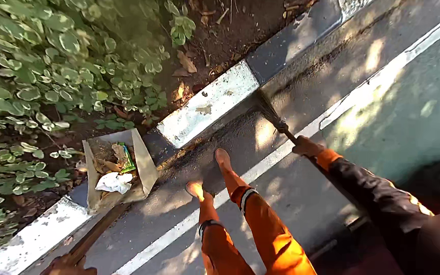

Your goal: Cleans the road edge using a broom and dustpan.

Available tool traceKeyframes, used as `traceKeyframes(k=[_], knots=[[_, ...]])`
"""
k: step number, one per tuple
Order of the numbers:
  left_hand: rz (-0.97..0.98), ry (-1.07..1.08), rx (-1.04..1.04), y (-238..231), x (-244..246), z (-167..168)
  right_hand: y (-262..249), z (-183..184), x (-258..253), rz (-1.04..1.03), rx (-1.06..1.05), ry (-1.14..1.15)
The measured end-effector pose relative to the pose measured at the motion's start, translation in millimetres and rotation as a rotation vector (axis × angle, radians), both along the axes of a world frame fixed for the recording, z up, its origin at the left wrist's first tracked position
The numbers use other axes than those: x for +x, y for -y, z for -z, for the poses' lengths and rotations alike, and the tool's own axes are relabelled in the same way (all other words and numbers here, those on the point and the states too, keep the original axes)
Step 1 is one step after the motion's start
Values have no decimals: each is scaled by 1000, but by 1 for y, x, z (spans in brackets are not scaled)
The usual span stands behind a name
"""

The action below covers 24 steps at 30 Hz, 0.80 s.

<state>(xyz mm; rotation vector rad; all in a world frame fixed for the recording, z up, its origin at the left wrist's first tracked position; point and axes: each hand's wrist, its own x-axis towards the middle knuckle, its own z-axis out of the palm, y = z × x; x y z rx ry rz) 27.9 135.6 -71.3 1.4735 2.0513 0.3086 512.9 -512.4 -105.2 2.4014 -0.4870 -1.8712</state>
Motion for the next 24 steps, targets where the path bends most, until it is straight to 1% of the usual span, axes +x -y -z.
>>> traceKeyframes(k=[1, 3, 4, 5, 6, 7, 8, 9, 10, 12, 13, 14, 15, 16, 17, 18, 20, 21, 22, 23, 24], knots=[[12, -15, 2, 3, 2, -7, 10, -30, -16, 139, 46, -69], [-3, 11, 13, 6, 18, -4, 33, -83, -25, 498, 158, -112], [-15, 23, 5, 9, 15, -5, 45, -104, -31, 623, 161, -84], [-17, 32, 3, 11, 9, -6, 54, -120, -36, 667, 111, -26], [-18, 39, 1, 11, 10, -5, 59, -126, -35, 618, 34, 63], [-19, 49, 2, 11, 14, -5, 59, -119, -29, 471, -60, 151], [-26, 56, 0, 12, 15, -6, 56, -102, -23, 279, -154, 211], [-33, 57, 8, 12, 11, -5, 48, -80, -17, 138, -215, 242], [-31, 55, 11, 10, 5, -3, 33, -55, -14, 53, -221, 241], [-15, 56, 1, 11, 6, -5, -12, -9, -31, -84, -111, 160], [-24, 61, 12, 10, 8, -3, -39, 6, -50, -159, -29, 89], [-39, 63, 22, 10, 11, -1, -69, 11, -70, -203, 46, 10], [-56, 60, 25, 12, 13, -4, -94, -2, -94, -203, 84, -88], [-67, 49, 33, 13, 12, -9, -105, -28, -120, -170, 98, -169], [-79, 57, 45, 14, 16, -10, -105, -55, -137, -109, 119, -239], [-93, 81, 67, 14, 20, -9, -97, -81, -144, -25, 157, -308], [-113, 116, 104, 17, 22, -9, -65, -134, -160, 220, 183, -392], [-119, 125, 106, 19, 27, -10, -45, -154, -164, 308, 169, -364], [-128, 126, 110, 21, 32, -13, -28, -168, -164, 340, 133, -298], [-130, 118, 114, 22, 36, -16, -17, -174, -159, 307, 83, -200], [-131, 109, 127, 22, 38, -18, -12, -171, -151, 225, 19, -104]])
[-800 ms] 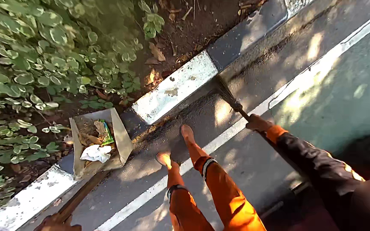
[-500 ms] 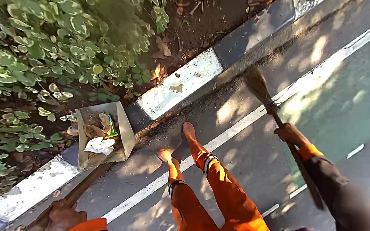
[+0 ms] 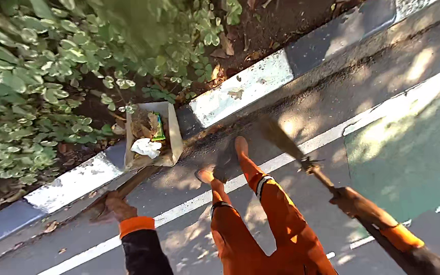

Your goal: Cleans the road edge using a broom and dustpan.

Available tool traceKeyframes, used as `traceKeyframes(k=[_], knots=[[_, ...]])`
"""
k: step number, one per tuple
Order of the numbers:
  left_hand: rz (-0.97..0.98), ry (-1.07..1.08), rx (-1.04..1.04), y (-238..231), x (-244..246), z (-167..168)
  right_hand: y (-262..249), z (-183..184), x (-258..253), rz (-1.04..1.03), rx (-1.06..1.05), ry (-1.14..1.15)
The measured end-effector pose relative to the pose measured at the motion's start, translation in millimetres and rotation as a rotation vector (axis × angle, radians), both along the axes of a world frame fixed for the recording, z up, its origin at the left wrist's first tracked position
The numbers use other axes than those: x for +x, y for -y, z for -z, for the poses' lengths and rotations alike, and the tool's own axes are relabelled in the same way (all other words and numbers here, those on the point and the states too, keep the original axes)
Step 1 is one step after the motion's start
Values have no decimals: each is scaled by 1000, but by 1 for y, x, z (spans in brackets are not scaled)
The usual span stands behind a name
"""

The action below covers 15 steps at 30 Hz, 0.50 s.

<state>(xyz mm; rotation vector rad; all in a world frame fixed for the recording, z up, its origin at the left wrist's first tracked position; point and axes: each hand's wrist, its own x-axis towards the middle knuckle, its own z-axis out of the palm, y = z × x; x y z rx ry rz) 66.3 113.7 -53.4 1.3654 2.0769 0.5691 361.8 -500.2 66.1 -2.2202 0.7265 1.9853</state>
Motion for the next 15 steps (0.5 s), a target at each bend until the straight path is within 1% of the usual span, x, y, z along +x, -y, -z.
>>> traceKeyframes(k=[2, 4, 5, 6, 7, 8, 10, 11, 13, 15], knots=[[-4, 4, 23, 1, 1, 0, -9, 29, 18, -176, -105, 146], [-7, 22, 43, -2, -4, 2, -54, 76, 21, -270, -147, 180], [-1, 25, 57, -3, -5, 2, -86, 102, 10, -323, -114, 168], [11, 30, 67, -4, -7, 2, -118, 128, -11, -380, -41, 144], [34, 38, 73, -4, -7, 1, -150, 149, -41, -420, 52, 106], [51, 46, 71, -5, -10, -1, -182, 161, -74, -437, 150, 62], [91, 93, 89, -6, -20, -5, -237, 155, -133, -437, 279, -29], [100, 128, 86, -8, -32, -7, -250, 136, -157, -374, 291, -69], [70, 209, 48, -15, -61, -11, -252, 90, -199, -170, 288, -170], [45, 247, -15, -28, -104, -18, -241, 37, -240, 24, 259, -266]])
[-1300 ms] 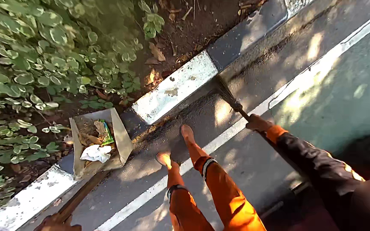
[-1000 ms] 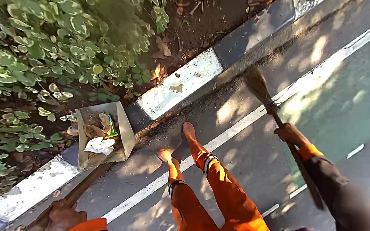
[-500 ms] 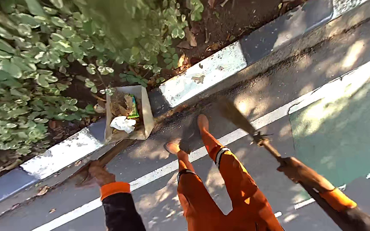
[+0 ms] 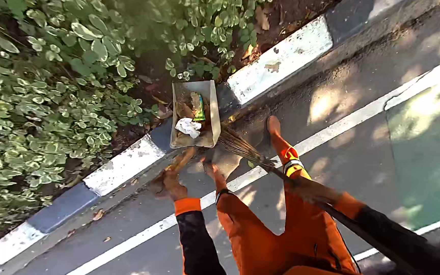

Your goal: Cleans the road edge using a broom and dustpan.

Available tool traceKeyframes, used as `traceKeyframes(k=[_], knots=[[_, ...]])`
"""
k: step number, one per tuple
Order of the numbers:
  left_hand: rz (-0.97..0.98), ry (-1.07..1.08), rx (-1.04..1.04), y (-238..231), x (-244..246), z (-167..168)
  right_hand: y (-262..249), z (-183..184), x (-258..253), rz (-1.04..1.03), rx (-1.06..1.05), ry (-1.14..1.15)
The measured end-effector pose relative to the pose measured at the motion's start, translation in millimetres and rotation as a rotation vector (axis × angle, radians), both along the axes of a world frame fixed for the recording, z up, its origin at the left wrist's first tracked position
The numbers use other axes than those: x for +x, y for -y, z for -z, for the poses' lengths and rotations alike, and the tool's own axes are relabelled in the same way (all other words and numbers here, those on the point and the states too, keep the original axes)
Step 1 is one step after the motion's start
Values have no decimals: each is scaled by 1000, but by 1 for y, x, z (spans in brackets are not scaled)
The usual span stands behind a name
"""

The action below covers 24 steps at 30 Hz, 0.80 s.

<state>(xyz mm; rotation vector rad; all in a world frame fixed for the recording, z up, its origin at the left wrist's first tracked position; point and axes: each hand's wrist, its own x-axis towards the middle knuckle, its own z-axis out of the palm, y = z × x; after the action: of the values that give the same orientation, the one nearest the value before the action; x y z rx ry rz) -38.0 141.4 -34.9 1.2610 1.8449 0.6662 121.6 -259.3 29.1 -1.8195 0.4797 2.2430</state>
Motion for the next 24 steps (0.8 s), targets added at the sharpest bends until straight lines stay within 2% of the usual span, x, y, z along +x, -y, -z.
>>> traceKeyframes(k=[3, 6, 9, 12, 14, 16, 18, 20, 24], knots=[[53, 55, -21, -22, -81, -10, 20, -65, -41, 124, -151, 142], [109, 96, 20, -47, -149, -22, 39, -69, -41, 114, -314, 386], [107, 73, 56, -74, -201, -22, 34, -11, -19, -44, -410, 559], [82, 11, 60, -97, -238, -8, -12, 98, -18, -160, -438, 698], [54, -52, 53, -110, -251, 6, -68, 168, -44, -207, -346, 655], [16, -98, 40, -120, -264, 15, -140, 188, -84, -281, -125, 489], [1, -130, -5, -127, -280, 10, -179, 160, -131, -320, 53, 312], [-3, -132, -9, -134, -287, 15, -187, 105, -146, -298, 109, 198], [-3, -177, -23, -142, -284, 15, -139, 2, -162, -125, 112, 24]])
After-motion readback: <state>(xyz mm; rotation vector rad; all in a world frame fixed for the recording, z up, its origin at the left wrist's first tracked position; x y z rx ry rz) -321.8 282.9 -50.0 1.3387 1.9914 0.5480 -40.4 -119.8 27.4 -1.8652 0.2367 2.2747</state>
